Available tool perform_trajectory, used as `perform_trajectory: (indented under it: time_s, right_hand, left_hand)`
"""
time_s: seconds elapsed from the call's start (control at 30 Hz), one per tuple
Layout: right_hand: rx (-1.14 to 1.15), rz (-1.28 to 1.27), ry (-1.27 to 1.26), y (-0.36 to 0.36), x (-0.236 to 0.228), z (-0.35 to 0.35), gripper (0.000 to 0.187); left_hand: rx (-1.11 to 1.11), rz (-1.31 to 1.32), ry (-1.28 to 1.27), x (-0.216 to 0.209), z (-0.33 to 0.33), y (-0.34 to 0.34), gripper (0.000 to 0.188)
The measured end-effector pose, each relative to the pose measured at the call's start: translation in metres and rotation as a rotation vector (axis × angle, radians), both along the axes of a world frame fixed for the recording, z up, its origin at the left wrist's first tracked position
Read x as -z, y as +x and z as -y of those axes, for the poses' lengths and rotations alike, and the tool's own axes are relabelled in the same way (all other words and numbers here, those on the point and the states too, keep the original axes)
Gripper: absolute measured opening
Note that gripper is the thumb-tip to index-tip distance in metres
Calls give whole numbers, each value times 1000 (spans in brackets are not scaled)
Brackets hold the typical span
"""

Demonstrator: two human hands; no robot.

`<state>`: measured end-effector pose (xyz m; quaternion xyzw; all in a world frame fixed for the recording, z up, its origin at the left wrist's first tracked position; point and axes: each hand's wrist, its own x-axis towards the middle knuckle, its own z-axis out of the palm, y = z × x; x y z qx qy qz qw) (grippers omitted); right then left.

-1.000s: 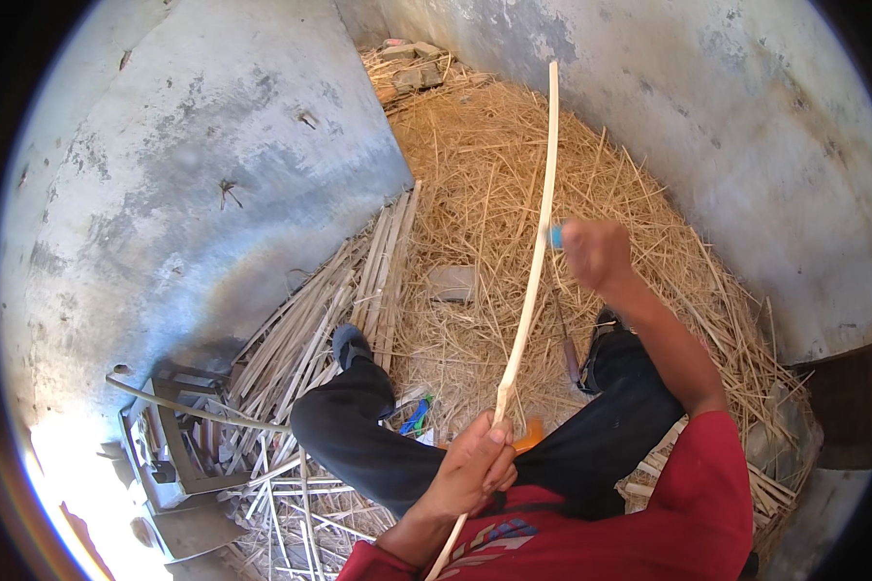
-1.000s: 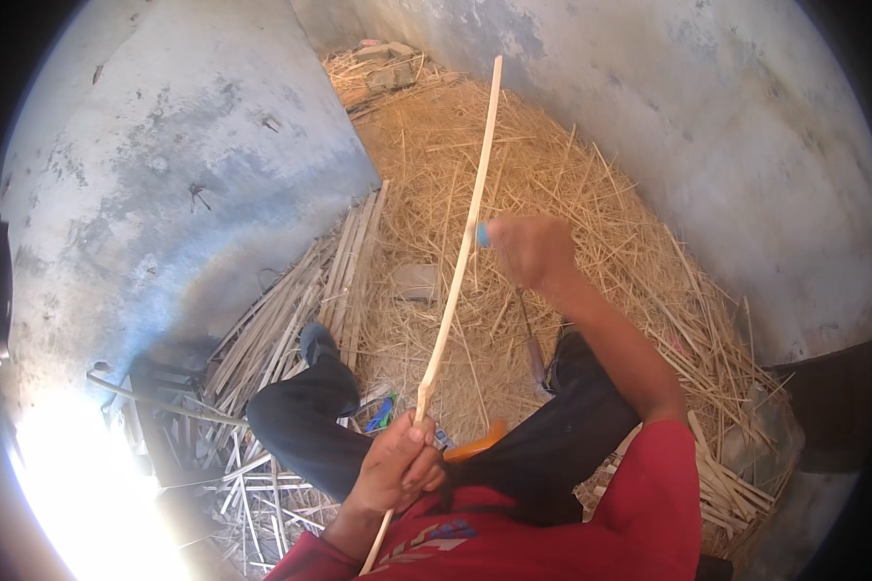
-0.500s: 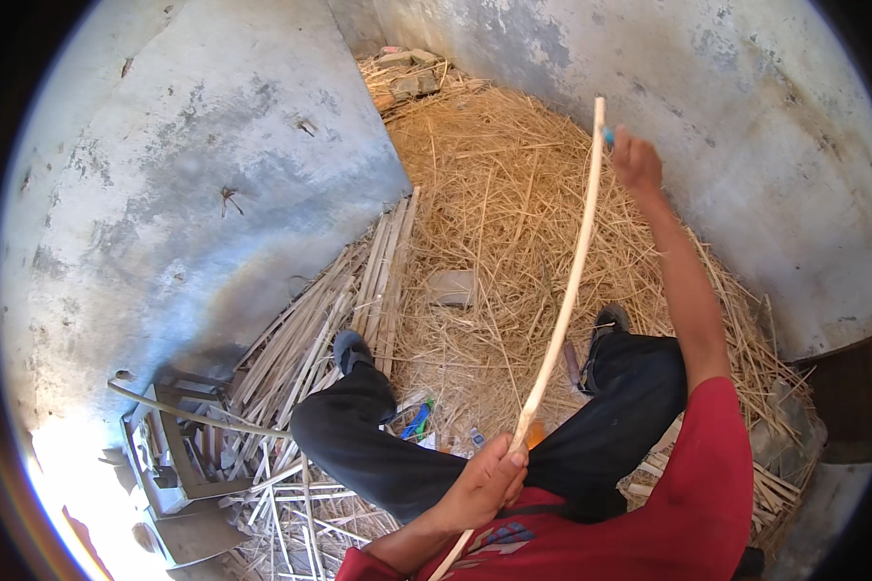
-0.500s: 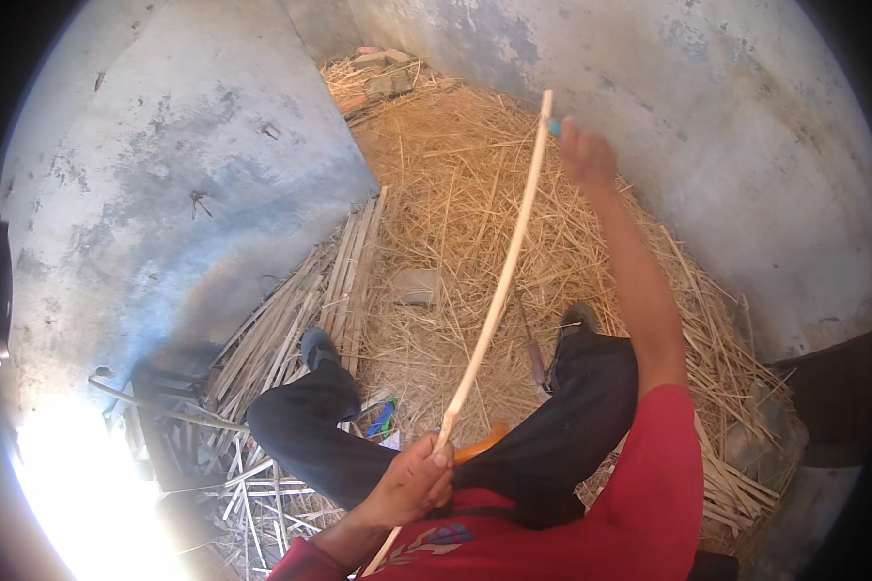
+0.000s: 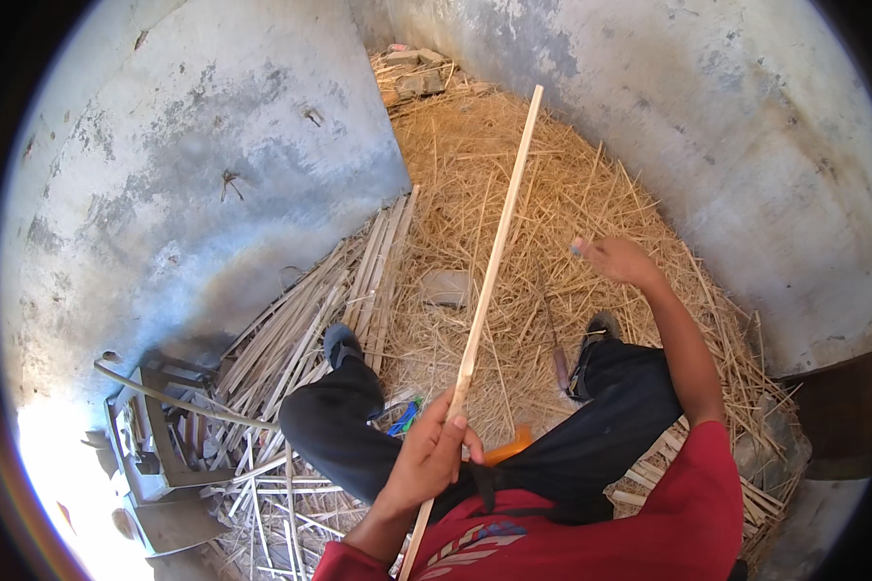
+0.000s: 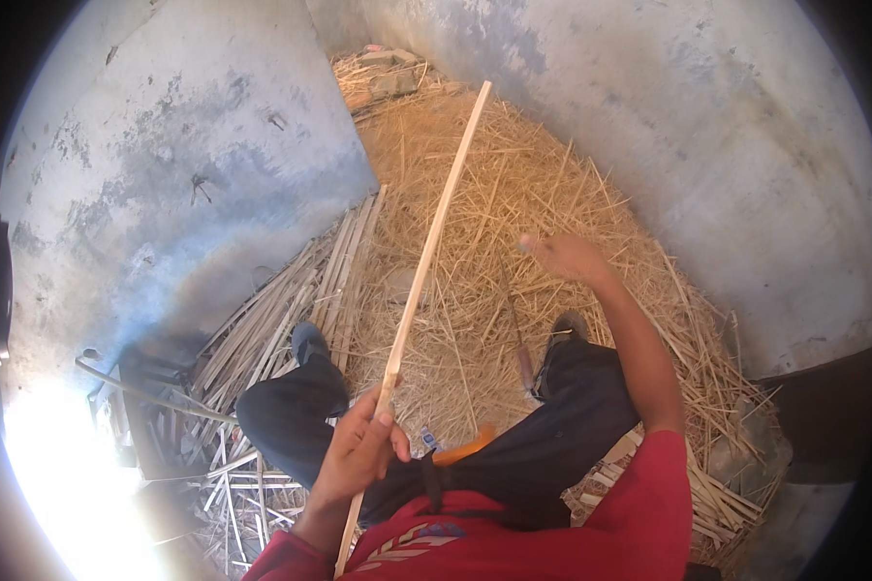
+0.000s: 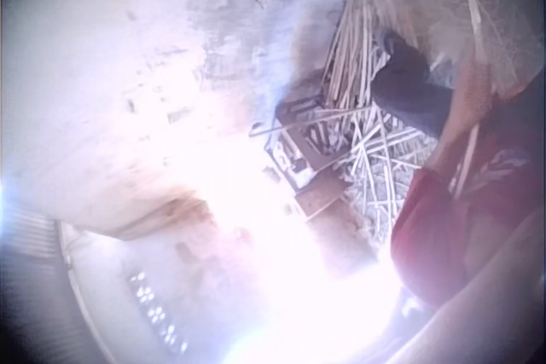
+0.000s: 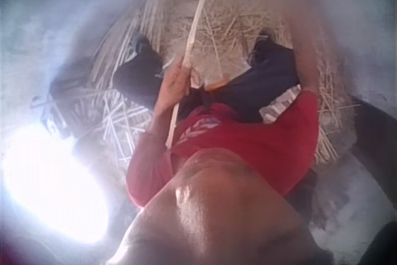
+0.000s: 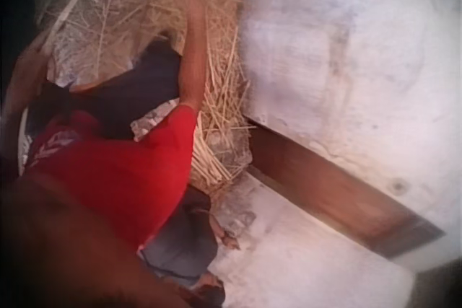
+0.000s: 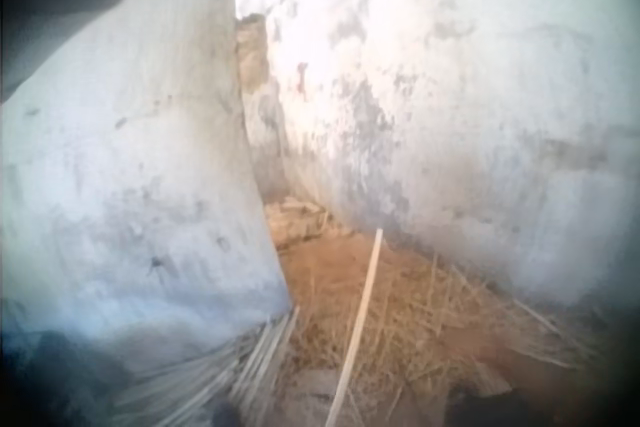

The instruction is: The person sits on a straw-covered floor and uses a small knife to peel the outer layer from a long bamboo strip. The person holds the strip with the left hand and scrapes along its length with the knife in the right hand, rotating the strip to work different sides.

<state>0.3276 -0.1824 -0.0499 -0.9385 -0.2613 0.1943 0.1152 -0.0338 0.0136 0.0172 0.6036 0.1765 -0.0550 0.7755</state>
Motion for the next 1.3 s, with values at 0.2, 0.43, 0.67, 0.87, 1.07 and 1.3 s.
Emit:
perform_trajectory:
  time_s: [0.2,0.43,0.67,0.87,1.07,1.3]
  right_hand:
    - [-298,186,504,-121,-49,-49,61]
    - [-489,418,631,-147,-33,-61,61]
    - [-483,477,697,-150,-41,-59,65]
    - [-440,457,604,-151,-45,-57,66]
    - [-297,515,492,-127,-40,-53,67]
    - [-416,542,556,-139,-31,-54,68]
  left_hand:
    - [3,27,-3,-2,-7,3,53]
    - [-30,30,28,-17,3,7,54]
    - [-44,66,-8,-8,13,9,52]
    - [-41,69,302,-14,17,15,49]
    - [-38,87,581,-10,17,18,46]
    - [-22,91,655,-8,17,17,46]
